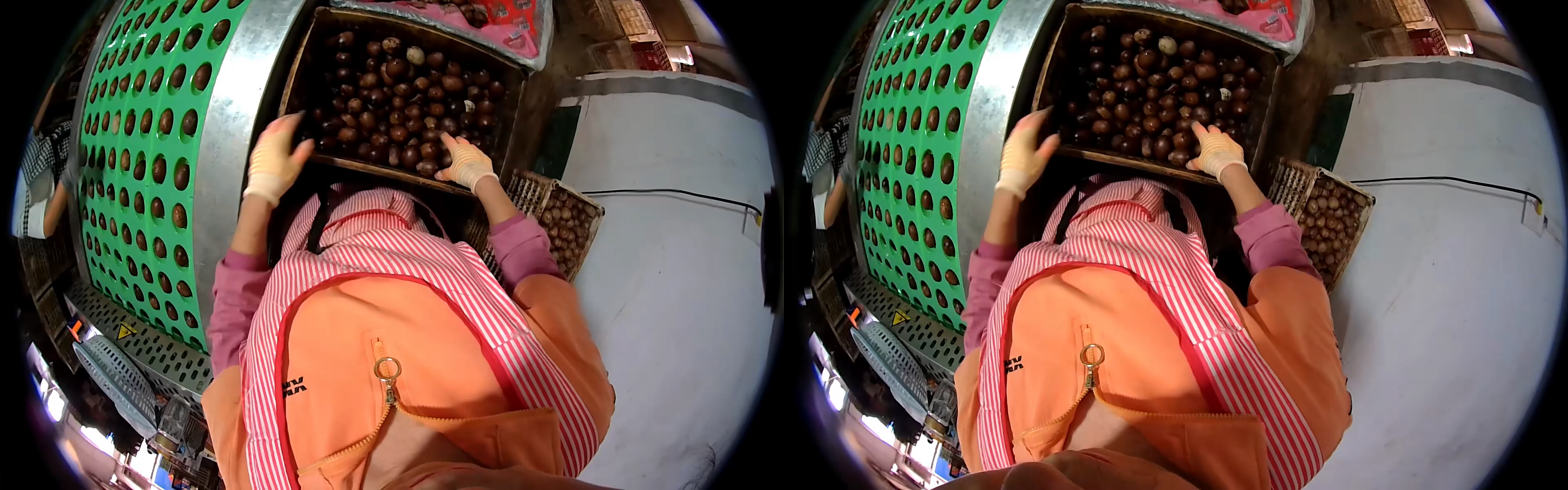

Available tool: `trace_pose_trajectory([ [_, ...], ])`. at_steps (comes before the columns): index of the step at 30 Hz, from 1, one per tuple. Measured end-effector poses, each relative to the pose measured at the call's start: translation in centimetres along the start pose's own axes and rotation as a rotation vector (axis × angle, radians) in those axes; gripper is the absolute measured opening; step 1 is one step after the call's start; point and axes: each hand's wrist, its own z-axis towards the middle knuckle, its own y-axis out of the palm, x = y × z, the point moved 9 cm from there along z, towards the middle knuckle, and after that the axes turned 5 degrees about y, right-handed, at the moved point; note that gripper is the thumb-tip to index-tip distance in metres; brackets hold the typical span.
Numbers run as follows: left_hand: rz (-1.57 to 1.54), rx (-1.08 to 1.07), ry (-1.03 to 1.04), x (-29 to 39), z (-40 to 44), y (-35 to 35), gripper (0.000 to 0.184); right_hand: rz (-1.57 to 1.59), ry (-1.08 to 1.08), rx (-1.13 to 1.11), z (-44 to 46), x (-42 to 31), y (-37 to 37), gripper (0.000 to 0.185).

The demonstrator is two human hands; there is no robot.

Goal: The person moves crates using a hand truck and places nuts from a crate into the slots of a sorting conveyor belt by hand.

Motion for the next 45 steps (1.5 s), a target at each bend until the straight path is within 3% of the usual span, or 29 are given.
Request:
trace_pose_trajectory([
  [5,0.175,-0.586,-0.192,-0.3,3.8,9.7,0.068,-0.024,-0.015,-0.080,0.4,-0.5,-0.2,0.091],
  [8,0.337,-0.759,-0.139,-0.5,4.7,12.4,0.069,0.199,-0.006,-0.007,0.7,-0.7,1.2,0.092],
  [10,0.424,-0.819,-0.051,-0.3,5.2,13.6,0.068,0.317,-0.036,0.024,1.2,-1.9,2.2,0.094],
  [13,0.458,-0.846,0.003,0.4,5.6,14.8,0.063,0.303,0.162,-0.070,1.9,-1.9,2.0,0.097],
  [22,0.569,-0.990,0.041,0.2,6.2,15.9,0.064,0.668,0.061,-0.095,4.5,0.3,4.1,0.098],
  [25,0.202,-1.128,-0.161,-1.6,6.0,16.2,0.082,0.560,0.071,-0.103,4.8,-0.9,4.0,0.097],
  [27,0.130,-1.087,-0.136,-2.1,6.0,16.2,0.091,0.554,0.125,-0.128,5.7,-0.9,4.3,0.096],
  [31,-0.040,-1.033,-0.068,-0.9,5.4,16.5,0.099,0.992,0.306,-0.290,2.3,-1.8,2.5,0.086],
  [34,-0.210,-0.988,-0.058,1.3,3.8,16.7,0.107,1.171,0.237,-0.356,2.3,-2.5,3.4,0.083],
  [38,-0.384,-0.876,-0.120,2.2,1.6,15.9,0.110,0.906,0.194,-0.303,0.7,-3.9,3.4,0.083],
  [42,-0.457,-0.819,-0.098,2.8,0.8,15.1,0.114,1.275,0.117,-0.267,1.6,-1.8,6.3,0.087],
  [45,-0.509,-0.794,-0.079,2.3,0.2,16.1,0.117,1.529,0.131,-0.356,-1.1,-3.0,5.8,0.074],
])
